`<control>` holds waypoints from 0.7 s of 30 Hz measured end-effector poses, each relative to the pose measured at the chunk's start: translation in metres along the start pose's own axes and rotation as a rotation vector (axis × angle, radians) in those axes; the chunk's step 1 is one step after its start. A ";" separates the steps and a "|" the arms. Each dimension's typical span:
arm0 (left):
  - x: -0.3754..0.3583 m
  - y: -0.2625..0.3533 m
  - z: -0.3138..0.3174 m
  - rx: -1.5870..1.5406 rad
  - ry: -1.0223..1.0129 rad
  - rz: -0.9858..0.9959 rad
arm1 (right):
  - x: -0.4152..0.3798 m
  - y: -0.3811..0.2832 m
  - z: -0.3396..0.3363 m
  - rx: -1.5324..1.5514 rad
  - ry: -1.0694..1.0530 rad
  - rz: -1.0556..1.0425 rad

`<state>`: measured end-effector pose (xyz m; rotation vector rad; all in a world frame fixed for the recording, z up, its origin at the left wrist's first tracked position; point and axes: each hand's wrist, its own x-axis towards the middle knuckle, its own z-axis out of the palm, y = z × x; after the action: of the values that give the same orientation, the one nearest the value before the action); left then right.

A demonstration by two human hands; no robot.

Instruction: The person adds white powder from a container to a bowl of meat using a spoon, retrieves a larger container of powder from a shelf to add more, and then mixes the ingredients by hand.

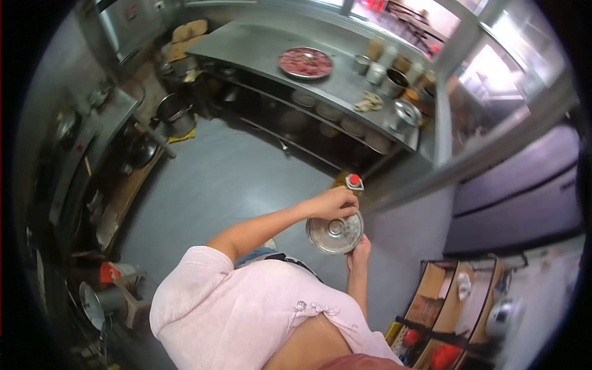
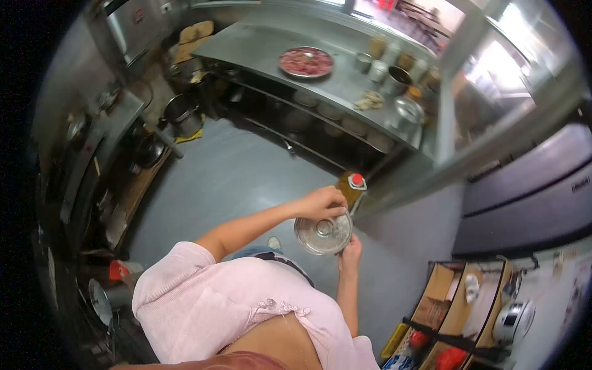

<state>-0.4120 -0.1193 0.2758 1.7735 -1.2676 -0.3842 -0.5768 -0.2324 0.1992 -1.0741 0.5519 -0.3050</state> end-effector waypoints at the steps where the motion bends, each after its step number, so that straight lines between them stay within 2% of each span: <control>1: -0.003 -0.007 -0.023 -0.017 0.008 -0.022 | 0.014 0.000 0.020 -0.005 -0.050 0.016; 7: -0.027 -0.051 -0.118 -0.095 0.153 -0.181 | 0.079 0.003 0.120 -0.037 -0.141 0.113; 12: -0.049 -0.082 -0.163 -0.588 0.379 -0.301 | 0.141 0.030 0.145 -0.021 -0.213 0.237; 13: -0.054 -0.088 -0.176 -0.598 0.373 -0.316 | 0.154 0.032 0.149 -0.076 -0.251 0.229; 15: -0.063 -0.101 -0.196 -0.569 0.493 -0.439 | 0.173 0.037 0.155 -0.138 -0.277 0.238; 21: -0.106 -0.159 -0.241 -0.470 0.909 -0.514 | 0.241 0.034 0.191 -0.217 -0.363 0.306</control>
<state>-0.1990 0.1018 0.2566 1.5350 -0.0648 -0.0996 -0.2712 -0.1938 0.1712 -1.2007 0.4186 0.2205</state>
